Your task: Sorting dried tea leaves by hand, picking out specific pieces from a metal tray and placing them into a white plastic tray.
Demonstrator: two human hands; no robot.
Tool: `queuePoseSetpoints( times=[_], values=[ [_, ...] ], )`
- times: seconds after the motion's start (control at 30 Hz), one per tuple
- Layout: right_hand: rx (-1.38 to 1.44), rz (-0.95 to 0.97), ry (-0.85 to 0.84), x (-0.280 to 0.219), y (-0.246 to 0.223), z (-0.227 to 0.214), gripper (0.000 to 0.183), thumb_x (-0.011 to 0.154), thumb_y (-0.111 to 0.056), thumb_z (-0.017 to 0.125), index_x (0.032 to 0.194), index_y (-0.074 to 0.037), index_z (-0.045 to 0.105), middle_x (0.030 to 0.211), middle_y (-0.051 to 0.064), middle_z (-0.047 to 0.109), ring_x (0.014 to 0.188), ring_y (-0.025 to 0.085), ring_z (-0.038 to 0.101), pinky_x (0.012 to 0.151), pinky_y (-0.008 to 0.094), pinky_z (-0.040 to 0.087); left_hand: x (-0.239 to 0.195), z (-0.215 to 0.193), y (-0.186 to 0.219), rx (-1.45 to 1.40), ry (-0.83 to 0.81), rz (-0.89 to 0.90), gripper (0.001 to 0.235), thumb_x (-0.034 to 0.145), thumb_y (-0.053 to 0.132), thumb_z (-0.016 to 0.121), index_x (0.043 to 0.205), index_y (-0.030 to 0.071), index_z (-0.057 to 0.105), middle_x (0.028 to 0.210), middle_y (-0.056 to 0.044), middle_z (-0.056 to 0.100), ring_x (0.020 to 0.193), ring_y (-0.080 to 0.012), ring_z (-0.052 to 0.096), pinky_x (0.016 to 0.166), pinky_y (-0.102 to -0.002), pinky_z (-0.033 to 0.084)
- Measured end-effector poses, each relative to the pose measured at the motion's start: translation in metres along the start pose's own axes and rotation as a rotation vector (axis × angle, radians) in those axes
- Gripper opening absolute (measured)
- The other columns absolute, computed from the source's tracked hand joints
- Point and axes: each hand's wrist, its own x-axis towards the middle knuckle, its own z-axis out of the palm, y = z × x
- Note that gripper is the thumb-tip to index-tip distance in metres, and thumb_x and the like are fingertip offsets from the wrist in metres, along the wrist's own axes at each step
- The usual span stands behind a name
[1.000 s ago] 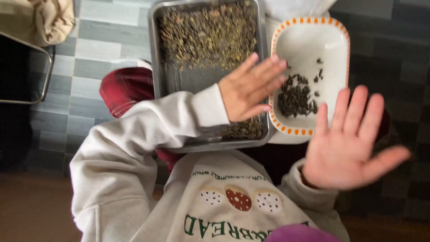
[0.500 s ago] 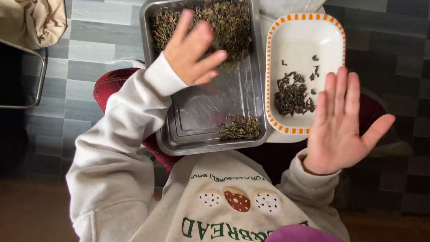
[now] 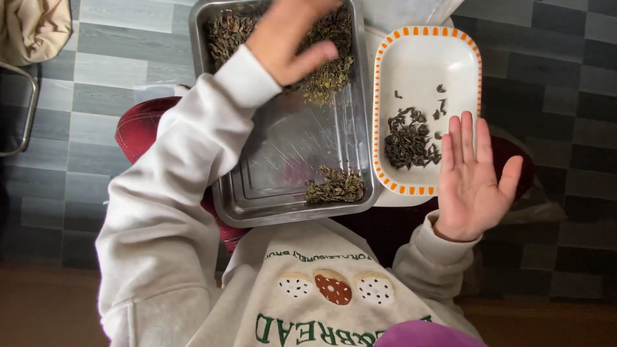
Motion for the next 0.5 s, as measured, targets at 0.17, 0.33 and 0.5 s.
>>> queuePoseSetpoints(
  times=[0.17, 0.33, 0.5],
  values=[
    [-0.023, -0.034, -0.024, -0.002, -0.009, -0.005, 0.073, 0.104, -0.035, 0.041, 0.161, 0.007, 0.024, 0.168, 0.032, 0.017, 0.159, 0.043, 0.011, 0.13, 0.056, 0.009, -0.02, 0.047, -0.039, 0.385, -0.532, 0.143, 0.071, 0.09, 0.058, 0.079, 0.137, 0.008, 0.063, 0.125, -0.015, 0.062, 0.112, -0.033, 0.06, 0.084, -0.05, 0.052],
    [-0.054, -0.034, 0.018, -0.001, -0.009, -0.014, 0.069, 0.104, -0.033, 0.045, 0.162, 0.002, 0.03, 0.168, 0.029, 0.024, 0.16, 0.041, 0.017, 0.13, 0.055, 0.015, -0.029, 0.061, -0.05, 0.378, -0.69, 0.054, 0.058, 0.097, 0.06, 0.067, 0.135, 0.016, 0.066, 0.112, -0.014, 0.062, 0.094, -0.03, 0.066, 0.065, -0.049, 0.064],
    [-0.09, 0.002, 0.021, 0.001, -0.008, -0.018, 0.069, 0.105, -0.037, 0.043, 0.164, -0.003, 0.03, 0.167, 0.03, 0.028, 0.16, 0.042, 0.019, 0.129, 0.055, 0.017, -0.036, 0.066, -0.073, 0.241, -0.571, 0.062, 0.03, 0.1, 0.026, 0.074, 0.125, 0.009, 0.072, 0.102, -0.014, 0.065, 0.083, -0.0313, 0.069, 0.069, -0.045, 0.063]
  ],
)
